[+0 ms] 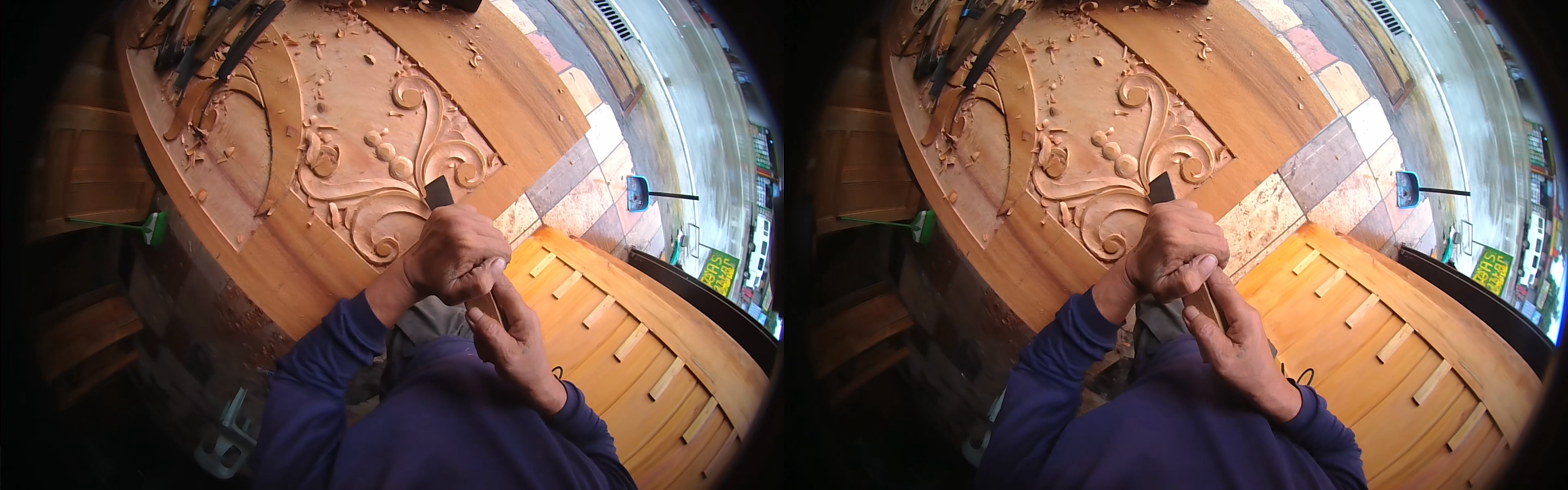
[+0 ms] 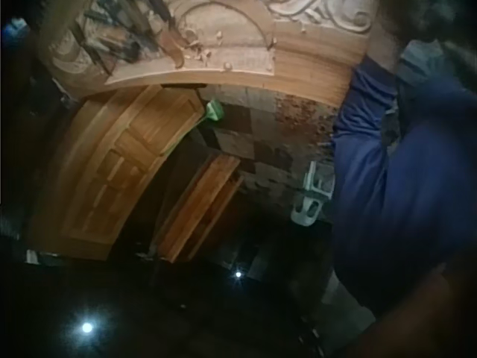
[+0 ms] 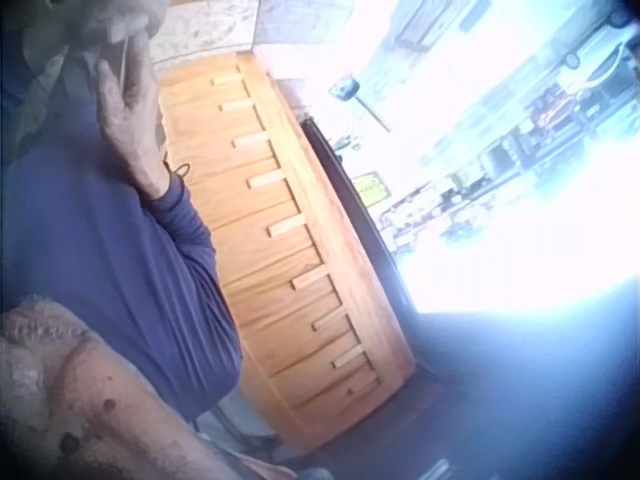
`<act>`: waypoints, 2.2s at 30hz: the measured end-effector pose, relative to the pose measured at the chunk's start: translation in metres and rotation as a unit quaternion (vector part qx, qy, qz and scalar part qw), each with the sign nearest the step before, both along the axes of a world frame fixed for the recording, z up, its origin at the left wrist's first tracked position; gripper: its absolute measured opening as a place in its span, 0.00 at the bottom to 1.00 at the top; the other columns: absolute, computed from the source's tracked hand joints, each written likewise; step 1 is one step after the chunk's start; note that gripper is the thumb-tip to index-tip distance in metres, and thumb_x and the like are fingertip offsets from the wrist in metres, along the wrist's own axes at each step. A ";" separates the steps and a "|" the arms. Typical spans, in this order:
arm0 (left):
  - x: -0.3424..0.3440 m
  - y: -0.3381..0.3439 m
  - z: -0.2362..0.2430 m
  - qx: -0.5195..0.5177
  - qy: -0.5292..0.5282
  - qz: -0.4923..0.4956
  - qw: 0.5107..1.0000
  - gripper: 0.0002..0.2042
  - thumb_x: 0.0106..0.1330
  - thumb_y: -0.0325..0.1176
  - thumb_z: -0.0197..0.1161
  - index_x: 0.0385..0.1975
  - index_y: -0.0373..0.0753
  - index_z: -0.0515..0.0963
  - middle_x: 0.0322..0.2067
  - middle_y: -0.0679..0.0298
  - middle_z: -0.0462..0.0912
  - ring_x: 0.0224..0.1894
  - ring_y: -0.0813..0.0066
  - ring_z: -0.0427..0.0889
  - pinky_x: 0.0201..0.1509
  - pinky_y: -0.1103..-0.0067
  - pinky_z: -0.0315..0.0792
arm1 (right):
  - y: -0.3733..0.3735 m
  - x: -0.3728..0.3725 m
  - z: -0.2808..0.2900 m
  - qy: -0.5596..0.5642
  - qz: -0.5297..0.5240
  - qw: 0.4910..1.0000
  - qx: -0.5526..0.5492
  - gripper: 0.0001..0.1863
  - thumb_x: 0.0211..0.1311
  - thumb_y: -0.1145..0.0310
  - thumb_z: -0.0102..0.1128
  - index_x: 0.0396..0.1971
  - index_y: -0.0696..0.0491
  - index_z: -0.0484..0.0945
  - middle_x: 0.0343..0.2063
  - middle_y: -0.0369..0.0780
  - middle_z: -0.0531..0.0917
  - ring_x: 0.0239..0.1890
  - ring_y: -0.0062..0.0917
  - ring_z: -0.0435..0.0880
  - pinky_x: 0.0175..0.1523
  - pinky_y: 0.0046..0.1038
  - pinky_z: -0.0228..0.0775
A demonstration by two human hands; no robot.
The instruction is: The person carves decorative floral patterns into a wooden panel using a chisel, periodically brushing away wood shavings by hand.
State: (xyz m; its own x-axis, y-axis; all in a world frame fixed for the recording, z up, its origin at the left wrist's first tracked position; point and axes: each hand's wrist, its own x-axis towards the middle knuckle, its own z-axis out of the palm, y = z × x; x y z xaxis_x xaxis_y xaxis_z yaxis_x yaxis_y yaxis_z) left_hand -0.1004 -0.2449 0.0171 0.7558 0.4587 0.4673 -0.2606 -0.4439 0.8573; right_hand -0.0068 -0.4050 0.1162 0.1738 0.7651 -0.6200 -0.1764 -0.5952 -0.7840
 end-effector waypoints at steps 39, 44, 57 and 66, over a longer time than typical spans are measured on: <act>0.002 0.001 -0.004 0.045 0.002 0.034 0.998 0.11 0.62 0.38 0.56 0.22 0.41 0.80 0.21 0.62 0.80 0.24 0.59 0.77 0.33 0.66 0.68 | 0.000 0.000 0.001 0.050 -0.025 0.998 -0.021 0.35 0.79 0.70 0.58 0.81 0.54 0.58 0.33 0.30 0.76 0.27 0.12 0.70 0.32 0.18 0.63; -0.002 0.008 -0.002 -0.016 -0.015 0.049 0.999 0.13 0.61 0.40 0.55 0.20 0.41 0.79 0.20 0.62 0.80 0.23 0.59 0.77 0.33 0.66 0.68 | 0.016 -0.007 0.018 0.048 -0.015 0.998 -0.045 0.36 0.79 0.70 0.59 0.81 0.54 0.57 0.37 0.32 0.78 0.30 0.12 0.72 0.35 0.19 0.67; 0.004 0.026 -0.005 -0.003 -0.060 0.033 0.998 0.11 0.59 0.37 0.59 0.20 0.40 0.80 0.19 0.57 0.79 0.24 0.54 0.79 0.32 0.62 0.71 | 0.020 -0.015 0.005 0.103 -0.105 0.989 -0.030 0.37 0.78 0.70 0.58 0.81 0.57 0.55 0.47 0.35 0.79 0.40 0.14 0.75 0.45 0.19 0.69; -0.006 0.013 -0.004 -0.051 -0.022 0.031 0.998 0.12 0.60 0.39 0.55 0.20 0.40 0.79 0.20 0.62 0.80 0.22 0.59 0.76 0.33 0.66 0.68 | 0.022 -0.013 0.021 0.072 -0.050 0.995 -0.057 0.36 0.78 0.71 0.57 0.80 0.60 0.56 0.57 0.39 0.78 0.49 0.18 0.77 0.55 0.22 0.72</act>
